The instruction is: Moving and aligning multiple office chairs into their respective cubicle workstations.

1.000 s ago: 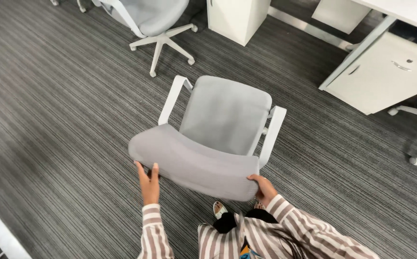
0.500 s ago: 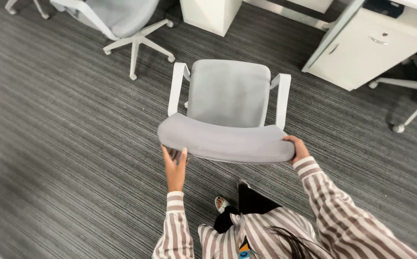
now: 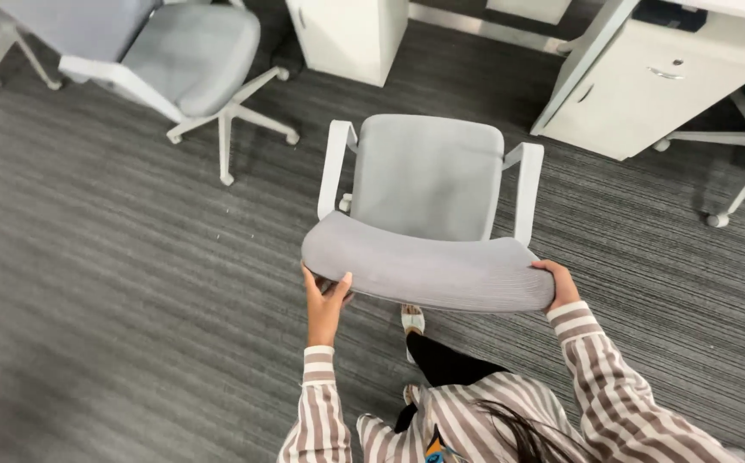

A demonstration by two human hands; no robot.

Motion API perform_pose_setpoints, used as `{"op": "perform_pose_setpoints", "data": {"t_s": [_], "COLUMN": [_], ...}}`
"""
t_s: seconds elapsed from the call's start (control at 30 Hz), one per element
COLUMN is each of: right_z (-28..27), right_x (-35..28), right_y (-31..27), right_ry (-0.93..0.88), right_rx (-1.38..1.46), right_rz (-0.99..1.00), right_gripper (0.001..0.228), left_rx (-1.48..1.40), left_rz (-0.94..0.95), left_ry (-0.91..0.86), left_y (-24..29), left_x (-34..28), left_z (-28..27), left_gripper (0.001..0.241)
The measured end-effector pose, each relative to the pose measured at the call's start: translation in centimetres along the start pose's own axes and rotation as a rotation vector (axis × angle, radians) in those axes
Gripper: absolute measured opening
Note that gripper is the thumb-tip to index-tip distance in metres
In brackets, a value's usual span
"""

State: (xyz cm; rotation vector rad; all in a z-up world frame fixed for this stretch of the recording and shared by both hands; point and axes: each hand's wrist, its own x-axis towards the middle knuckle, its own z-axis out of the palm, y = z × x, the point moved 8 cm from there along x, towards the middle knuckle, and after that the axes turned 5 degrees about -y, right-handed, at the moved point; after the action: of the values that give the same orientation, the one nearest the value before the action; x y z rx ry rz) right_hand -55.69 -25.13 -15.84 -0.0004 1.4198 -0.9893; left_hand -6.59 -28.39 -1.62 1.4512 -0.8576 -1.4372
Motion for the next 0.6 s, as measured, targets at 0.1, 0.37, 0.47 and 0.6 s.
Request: {"op": "perform_pose_setpoints", "data": {"t_s": [0.1,0.37,0.47,0.6], "right_z": [0.7,3.8,5.1,9.5], "right_x": [1.3,5.1,5.7,2.9], "right_y": [-2.0,-9.0,-9.8,-13.0], "right_ry": [0.083,0.164,0.11,0.222], "right_rx": [0.021,-0.015,-0.046,-0.113], "right_rz": [0.024,-0.137,-0.402,-0.492], "right_gripper": [0.046,0.045,0.051,0.062], "left_rx": [-0.006,-0.02,-0.05,-0.064], "left_rz": [0.001,-0.018,0.002,-0.016], "left_ry": [-0.041,-0.071,-0.063,-0.075], "left_y": [1.2,4.5,5.1,7.1], "left_x": [4.5,15.6,20.1,24.1], "left_z": [1.5,6.0,7.9,9.9], "left_gripper": [0.112,0.109,0.107,0.106]}}
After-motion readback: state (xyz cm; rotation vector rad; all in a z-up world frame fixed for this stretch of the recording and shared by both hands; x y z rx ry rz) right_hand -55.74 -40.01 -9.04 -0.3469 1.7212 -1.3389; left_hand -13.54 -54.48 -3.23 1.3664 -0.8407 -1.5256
